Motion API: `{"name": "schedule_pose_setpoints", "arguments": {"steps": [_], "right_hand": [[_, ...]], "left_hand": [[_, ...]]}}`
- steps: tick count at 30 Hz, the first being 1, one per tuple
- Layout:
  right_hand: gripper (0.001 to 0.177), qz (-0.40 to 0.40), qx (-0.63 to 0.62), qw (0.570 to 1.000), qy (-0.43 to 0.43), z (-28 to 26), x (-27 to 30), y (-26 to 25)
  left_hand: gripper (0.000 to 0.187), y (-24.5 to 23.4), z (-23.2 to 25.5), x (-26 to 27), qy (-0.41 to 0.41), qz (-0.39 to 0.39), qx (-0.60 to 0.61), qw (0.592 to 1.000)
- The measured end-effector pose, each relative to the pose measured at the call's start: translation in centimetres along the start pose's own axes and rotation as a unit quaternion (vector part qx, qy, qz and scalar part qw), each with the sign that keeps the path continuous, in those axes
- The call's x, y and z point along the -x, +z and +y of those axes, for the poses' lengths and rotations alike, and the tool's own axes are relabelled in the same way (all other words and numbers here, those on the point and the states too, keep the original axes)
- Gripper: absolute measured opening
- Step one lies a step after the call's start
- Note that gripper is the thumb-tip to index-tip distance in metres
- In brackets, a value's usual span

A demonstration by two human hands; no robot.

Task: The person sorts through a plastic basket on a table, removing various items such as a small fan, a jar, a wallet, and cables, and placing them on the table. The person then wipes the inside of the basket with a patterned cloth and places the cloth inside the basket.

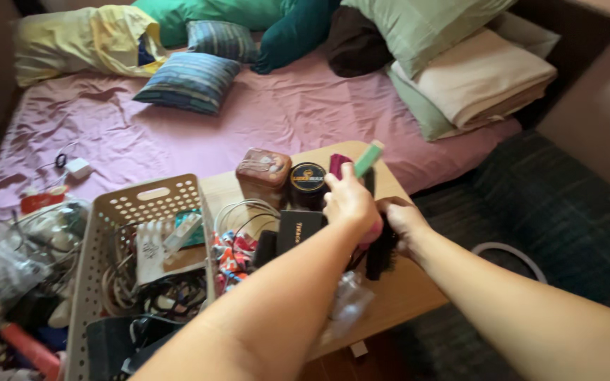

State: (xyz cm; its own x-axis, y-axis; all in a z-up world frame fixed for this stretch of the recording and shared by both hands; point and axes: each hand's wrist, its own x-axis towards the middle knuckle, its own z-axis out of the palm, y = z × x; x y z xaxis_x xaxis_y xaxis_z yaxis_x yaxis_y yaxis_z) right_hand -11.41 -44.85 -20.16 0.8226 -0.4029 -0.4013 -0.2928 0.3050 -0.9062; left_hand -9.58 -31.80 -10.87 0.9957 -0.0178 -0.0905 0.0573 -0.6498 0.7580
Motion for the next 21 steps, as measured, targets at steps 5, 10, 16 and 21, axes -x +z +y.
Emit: {"name": "schedule_pose_setpoints", "arguments": {"steps": [5,10,16,21], "right_hand": [[0.010,0.090,0.063,0.993,-0.038,1.9,-2.5,0.0],[0.007,0.105,0.176,0.974,-0.094,2.8,-4.6,-2.1],[0.015,0.055,0.167,0.982,-0.075,2.4,-5.2,-1.9],[0.030,0.077,0.235,0.965,-0.090,0.5,-2.0,0.2]], "left_hand": [[0.033,1.0,-0.8,-0.4,0.064,0.031,-0.087,0.994],[0.033,-0.2,-1.6,-1.6,0.193,-0.005,-0.220,0.956],[0.067,-2.9,-1.9,-0.7,0.149,-0.079,-0.223,0.960],[0.029,-4.0,-3.0,-0.7,0.129,-0.018,-0.227,0.965]]}}
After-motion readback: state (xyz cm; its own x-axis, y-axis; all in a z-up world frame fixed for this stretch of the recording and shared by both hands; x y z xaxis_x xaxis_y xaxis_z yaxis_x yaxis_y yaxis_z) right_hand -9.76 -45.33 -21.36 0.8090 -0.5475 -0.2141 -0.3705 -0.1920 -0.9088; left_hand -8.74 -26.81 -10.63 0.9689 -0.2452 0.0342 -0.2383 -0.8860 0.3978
